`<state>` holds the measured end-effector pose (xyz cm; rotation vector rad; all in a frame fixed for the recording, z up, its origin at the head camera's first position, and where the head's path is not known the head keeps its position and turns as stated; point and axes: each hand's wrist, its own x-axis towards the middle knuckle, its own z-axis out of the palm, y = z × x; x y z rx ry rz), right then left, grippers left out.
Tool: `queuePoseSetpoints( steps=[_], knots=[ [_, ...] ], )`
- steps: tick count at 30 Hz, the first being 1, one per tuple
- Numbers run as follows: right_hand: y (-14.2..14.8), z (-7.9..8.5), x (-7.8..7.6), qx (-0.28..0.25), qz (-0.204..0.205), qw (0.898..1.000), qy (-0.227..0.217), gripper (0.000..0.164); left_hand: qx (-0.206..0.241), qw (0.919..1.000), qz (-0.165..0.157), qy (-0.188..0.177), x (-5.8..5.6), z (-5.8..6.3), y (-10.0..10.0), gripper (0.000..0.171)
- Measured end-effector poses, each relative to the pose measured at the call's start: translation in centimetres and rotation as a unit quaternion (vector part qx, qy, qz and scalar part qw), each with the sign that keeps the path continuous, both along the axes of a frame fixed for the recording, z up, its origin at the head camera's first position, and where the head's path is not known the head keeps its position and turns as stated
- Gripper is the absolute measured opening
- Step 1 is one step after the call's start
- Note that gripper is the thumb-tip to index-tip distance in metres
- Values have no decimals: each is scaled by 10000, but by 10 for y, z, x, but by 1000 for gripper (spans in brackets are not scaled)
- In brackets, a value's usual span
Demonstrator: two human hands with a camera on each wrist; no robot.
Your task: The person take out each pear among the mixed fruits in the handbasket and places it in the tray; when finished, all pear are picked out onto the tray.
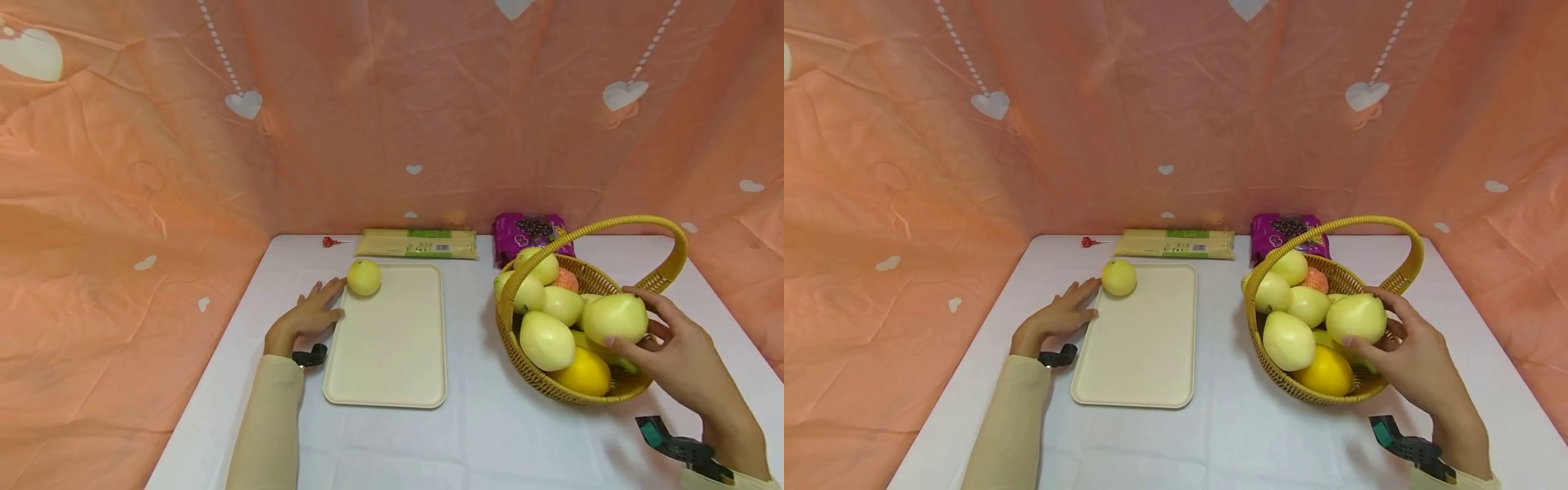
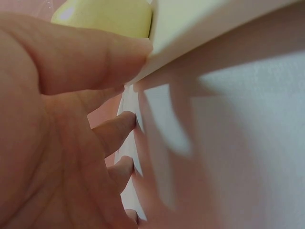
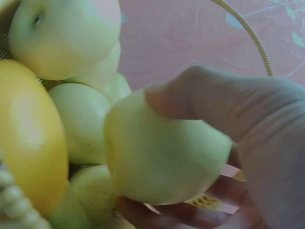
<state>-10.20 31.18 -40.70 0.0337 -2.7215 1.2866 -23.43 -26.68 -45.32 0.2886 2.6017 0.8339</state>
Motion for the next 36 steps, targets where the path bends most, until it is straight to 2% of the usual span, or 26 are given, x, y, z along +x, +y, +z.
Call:
queuePoseSetpoints(
  steps=[4,9,12,16,18,27,30,31,34,36],
  knots=[
    [0,5,8,-426,-147,9977,514,84,-6,10000,4,0,0,-1,0,76],
    [-7,13,15,-817,129,9921,942,90,34,10000,15,-15,1,-1,0,77],
    [-13,19,17,-1244,472,9842,1169,92,42,10000,25,-25,1,-1,0,77],
    [-24,31,17,-1932,1164,9638,1420,92,33,10000,62,-50,0,0,1,77],
    [-30,38,16,-2112,1459,9554,1460,93,13,9999,88,-60,-1,0,2,77],
    [-55,59,9,-2304,2273,9338,1527,97,29,9999,89,-43,0,-2,4,77],
    [-65,65,6,-2173,2293,9385,1396,96,71,10000,50,-37,0,-2,4,78],
    [-68,66,4,-2227,2353,9359,1383,95,80,10000,31,-24,0,-2,3,78],
    [-81,72,-2,-2035,2340,9422,1270,94,101,9999,17,-4,0,-1,2,78],
    [-90,75,-6,-1970,2412,9416,1278,93,107,9999,21,-6,-1,-1,2,78]
  ],
)
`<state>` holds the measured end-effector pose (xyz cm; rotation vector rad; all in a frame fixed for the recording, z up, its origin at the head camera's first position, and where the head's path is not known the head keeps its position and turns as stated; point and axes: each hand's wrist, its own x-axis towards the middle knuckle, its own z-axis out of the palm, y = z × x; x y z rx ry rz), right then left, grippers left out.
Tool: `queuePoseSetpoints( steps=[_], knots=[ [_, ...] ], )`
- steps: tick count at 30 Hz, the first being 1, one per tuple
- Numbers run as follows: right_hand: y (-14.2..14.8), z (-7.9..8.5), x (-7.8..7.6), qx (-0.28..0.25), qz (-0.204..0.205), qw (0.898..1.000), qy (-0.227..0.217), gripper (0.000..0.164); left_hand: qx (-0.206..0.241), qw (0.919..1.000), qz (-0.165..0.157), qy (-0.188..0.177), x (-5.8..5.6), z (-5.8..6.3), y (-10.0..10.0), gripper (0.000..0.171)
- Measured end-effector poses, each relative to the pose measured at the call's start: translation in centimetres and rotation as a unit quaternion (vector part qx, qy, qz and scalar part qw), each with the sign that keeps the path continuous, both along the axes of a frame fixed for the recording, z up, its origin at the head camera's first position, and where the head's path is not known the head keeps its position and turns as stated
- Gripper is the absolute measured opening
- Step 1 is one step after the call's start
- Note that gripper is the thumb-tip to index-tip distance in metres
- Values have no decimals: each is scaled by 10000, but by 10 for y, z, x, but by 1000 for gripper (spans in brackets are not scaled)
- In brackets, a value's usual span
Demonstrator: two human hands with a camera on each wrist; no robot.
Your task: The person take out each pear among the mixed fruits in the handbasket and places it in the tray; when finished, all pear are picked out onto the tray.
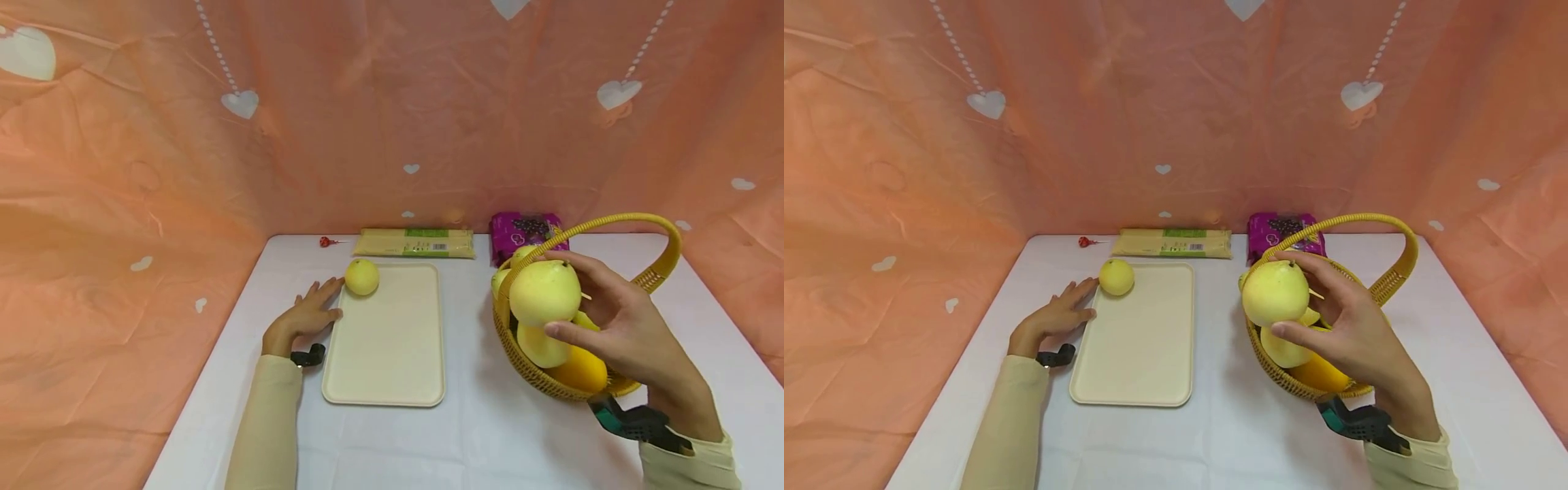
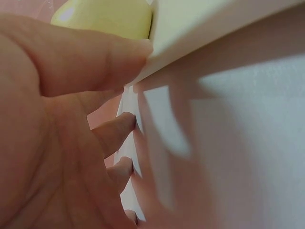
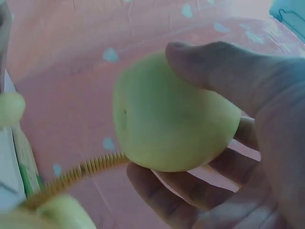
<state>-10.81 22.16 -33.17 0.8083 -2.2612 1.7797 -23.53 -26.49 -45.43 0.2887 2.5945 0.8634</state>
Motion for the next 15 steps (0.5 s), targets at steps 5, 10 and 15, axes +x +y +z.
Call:
queuePoseSetpoints(
  steps=[5,10,15],
  knots=[
    [-27,10,-9,217,65,9997,54,91,61,10000,-8,-35,-1,0,-3,79],
    [-55,11,-18,452,50,9986,270,92,185,9998,-22,-9,1,-1,-6,79],
    [-84,5,-30,535,146,9981,280,93,174,9998,-43,-13,2,0,-5,79]
  ],
)
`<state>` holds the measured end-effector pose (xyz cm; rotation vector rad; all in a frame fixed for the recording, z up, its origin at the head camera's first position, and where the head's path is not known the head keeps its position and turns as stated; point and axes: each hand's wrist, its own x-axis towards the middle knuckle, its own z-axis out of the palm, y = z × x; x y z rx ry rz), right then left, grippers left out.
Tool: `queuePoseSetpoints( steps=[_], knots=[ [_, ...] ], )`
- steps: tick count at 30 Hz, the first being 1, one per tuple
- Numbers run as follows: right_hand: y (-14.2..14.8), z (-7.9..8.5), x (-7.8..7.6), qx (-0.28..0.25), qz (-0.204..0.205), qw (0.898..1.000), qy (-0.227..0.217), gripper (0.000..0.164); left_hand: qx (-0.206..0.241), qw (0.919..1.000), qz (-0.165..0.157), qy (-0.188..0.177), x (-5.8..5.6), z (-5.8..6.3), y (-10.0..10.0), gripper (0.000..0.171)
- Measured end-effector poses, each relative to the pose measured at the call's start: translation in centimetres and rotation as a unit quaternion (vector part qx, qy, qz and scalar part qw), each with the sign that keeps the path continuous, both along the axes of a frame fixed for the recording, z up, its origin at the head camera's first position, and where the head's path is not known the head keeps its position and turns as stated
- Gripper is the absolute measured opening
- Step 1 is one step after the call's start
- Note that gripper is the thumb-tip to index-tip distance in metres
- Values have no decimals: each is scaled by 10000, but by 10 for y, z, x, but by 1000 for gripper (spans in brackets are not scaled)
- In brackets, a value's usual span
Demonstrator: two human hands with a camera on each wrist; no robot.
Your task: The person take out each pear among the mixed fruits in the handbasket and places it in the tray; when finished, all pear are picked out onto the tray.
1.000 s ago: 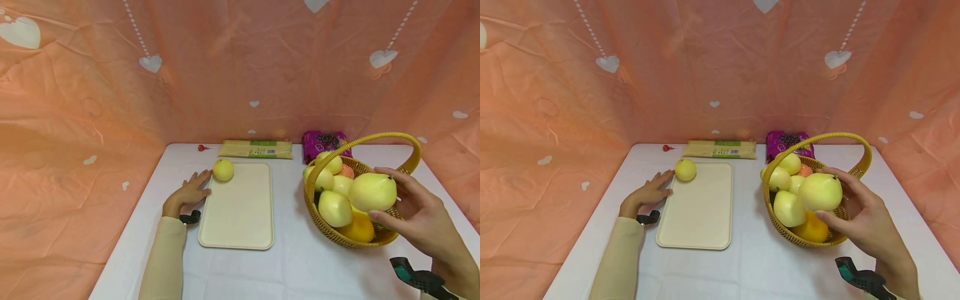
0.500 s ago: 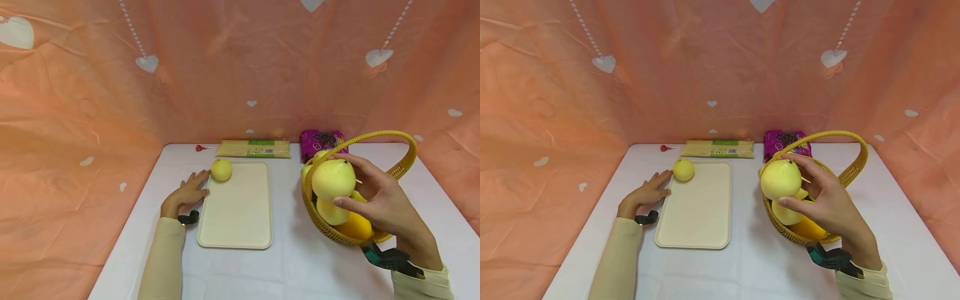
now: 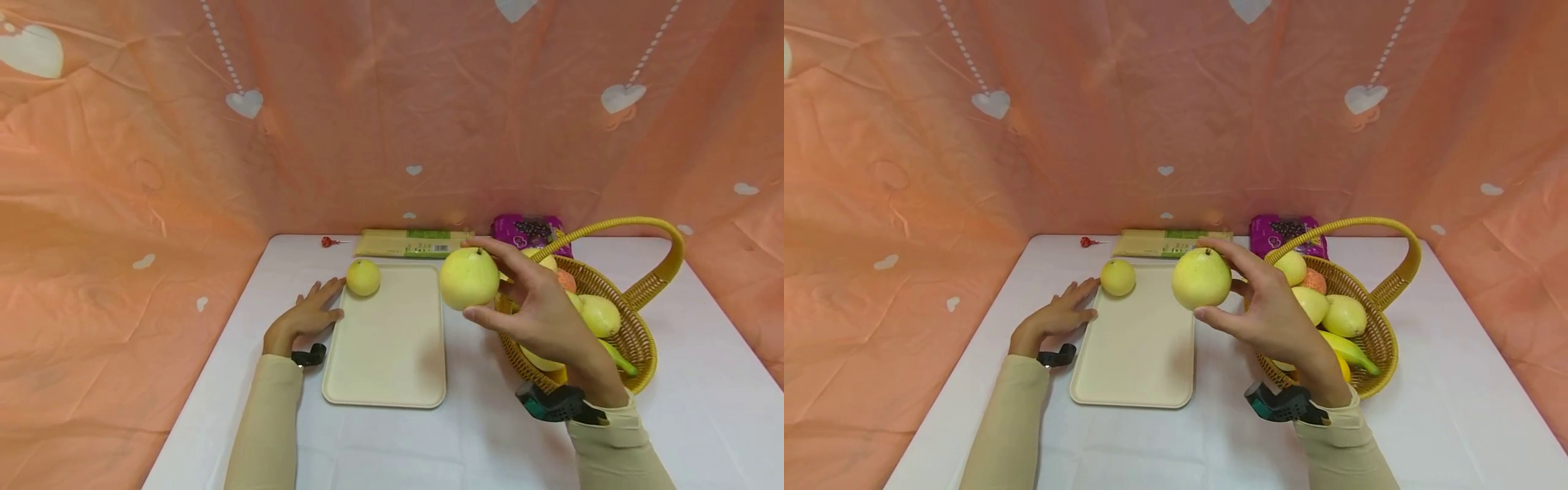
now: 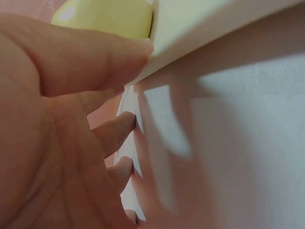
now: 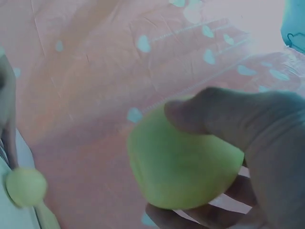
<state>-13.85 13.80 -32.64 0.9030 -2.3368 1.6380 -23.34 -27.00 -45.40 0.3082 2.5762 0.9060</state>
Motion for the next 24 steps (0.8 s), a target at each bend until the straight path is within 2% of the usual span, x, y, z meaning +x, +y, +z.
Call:
queuePoseSetpoints(
  steps=[6,10,16,24],
  knots=[
    [-32,-10,-19,-49,-23,9999,-99,86,-57,10000,34,7,0,2,2,78],
    [-50,-22,-35,-130,8,9992,-370,82,-143,9999,-3,53,-1,0,2,77],
    [-71,-48,-61,-184,-42,9973,-706,81,-261,9996,72,43,-3,-1,3,77],
    [-89,-86,-92,9,-60,9969,-782,83,-232,9997,102,-10,-4,-1,3,78]
  ],
)
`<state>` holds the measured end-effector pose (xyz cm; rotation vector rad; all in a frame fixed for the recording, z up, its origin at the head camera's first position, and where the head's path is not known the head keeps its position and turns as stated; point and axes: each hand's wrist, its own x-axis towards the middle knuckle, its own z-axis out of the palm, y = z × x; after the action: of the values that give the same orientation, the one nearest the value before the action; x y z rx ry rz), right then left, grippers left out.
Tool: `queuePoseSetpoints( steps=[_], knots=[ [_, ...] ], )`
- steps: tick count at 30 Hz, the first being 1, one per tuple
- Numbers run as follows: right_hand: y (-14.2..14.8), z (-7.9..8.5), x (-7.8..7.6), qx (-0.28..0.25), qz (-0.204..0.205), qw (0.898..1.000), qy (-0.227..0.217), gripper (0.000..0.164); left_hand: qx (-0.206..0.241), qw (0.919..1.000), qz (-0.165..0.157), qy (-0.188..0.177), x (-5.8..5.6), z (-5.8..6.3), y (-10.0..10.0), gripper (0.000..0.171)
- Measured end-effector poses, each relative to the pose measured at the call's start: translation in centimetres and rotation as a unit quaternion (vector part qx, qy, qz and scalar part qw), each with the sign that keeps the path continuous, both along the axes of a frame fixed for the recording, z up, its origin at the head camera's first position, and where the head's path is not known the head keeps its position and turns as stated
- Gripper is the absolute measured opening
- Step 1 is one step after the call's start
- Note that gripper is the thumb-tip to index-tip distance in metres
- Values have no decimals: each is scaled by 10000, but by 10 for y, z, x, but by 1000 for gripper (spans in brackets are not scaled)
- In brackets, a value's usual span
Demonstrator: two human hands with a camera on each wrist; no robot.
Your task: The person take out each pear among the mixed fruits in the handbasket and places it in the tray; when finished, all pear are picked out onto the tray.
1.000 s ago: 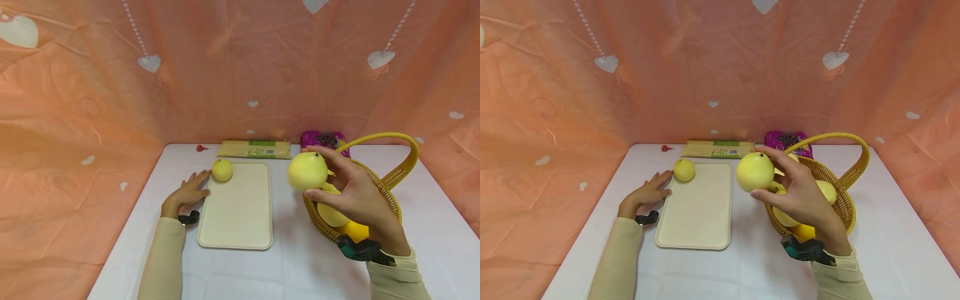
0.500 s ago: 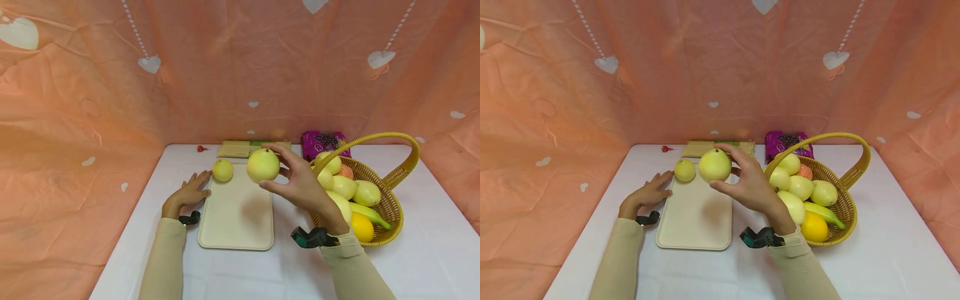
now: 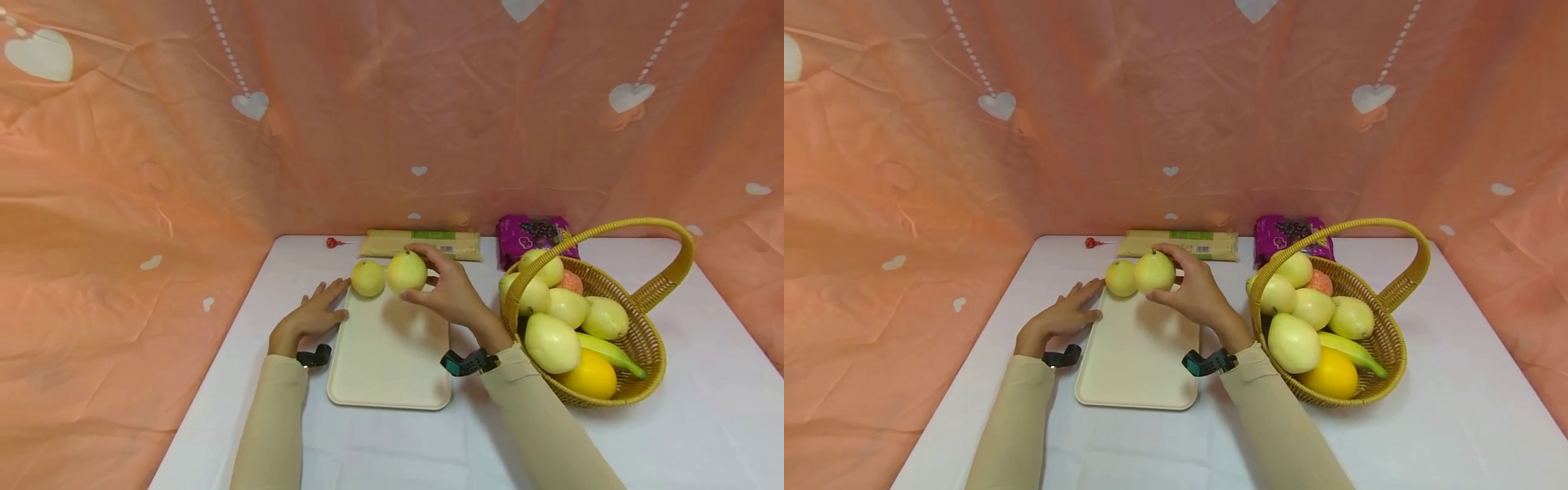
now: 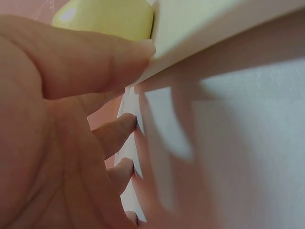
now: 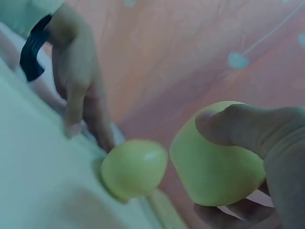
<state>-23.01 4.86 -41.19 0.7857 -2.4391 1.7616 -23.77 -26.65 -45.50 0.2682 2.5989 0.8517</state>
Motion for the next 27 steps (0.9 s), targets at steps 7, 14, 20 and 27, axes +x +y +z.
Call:
queuePoseSetpoints(
  steps=[7,14,20,27],
  knots=[
    [-9,-24,-19,296,-39,9994,-169,79,29,9999,-74,73,1,-1,-1,78],
    [-14,-44,-35,606,-302,9971,-333,81,42,10000,-14,2,2,1,1,78],
    [-16,-54,-43,748,-436,9954,-422,81,-1,10000,-33,26,2,0,1,78],
    [-19,-57,-48,746,-459,9955,-351,79,22,9999,-50,94,4,1,1,79]
  ],
)
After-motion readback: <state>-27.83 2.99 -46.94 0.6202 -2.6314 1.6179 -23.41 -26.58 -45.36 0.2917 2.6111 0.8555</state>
